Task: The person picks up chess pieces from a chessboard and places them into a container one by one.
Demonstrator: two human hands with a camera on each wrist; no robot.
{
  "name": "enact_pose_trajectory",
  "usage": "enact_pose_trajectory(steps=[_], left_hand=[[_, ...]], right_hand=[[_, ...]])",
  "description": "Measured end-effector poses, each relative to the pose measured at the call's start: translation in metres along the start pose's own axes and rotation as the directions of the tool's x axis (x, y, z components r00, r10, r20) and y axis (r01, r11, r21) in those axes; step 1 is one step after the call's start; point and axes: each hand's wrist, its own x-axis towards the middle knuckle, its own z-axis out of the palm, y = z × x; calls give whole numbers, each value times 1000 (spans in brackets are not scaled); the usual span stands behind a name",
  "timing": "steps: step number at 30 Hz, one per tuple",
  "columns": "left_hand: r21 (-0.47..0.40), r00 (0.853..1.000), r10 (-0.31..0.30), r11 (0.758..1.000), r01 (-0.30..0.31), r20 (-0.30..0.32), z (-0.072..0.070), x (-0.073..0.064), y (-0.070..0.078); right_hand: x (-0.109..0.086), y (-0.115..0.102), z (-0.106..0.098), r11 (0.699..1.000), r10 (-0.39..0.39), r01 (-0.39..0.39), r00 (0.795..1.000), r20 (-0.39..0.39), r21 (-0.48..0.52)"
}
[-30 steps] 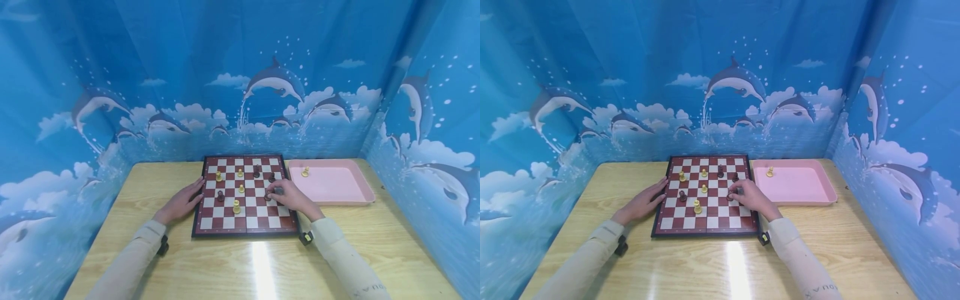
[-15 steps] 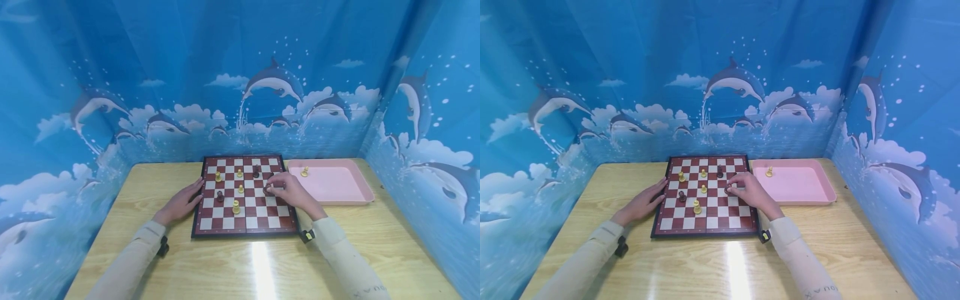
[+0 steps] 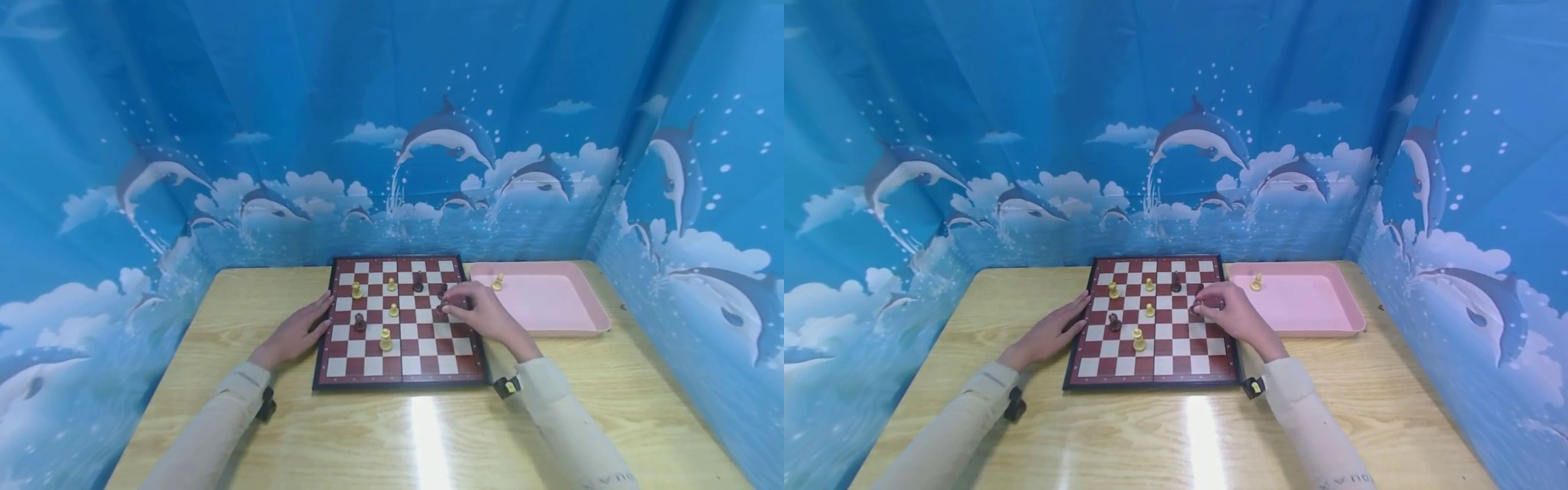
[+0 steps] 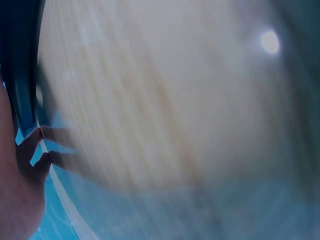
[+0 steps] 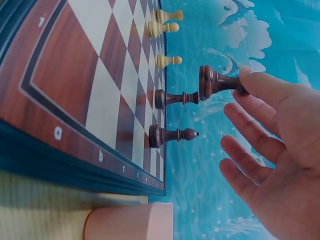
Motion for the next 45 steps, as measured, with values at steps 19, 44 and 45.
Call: enact_pose_trajectory(steps=[19, 44, 45], left_hand=[[-4, 1000, 4, 1000, -4, -20, 0, 0, 3], [-17, 1000, 17, 1000, -17, -26, 2, 0, 0], [-16, 1000, 15, 1000, -15, -26, 2, 0, 0]], right_hand=[[-11, 11, -18, 1000, 23, -23, 996, -87, -4], [-27, 39, -38, 999, 45, -39, 975, -217, 34], [-28, 41, -38, 999, 48, -42, 974, -221, 35]])
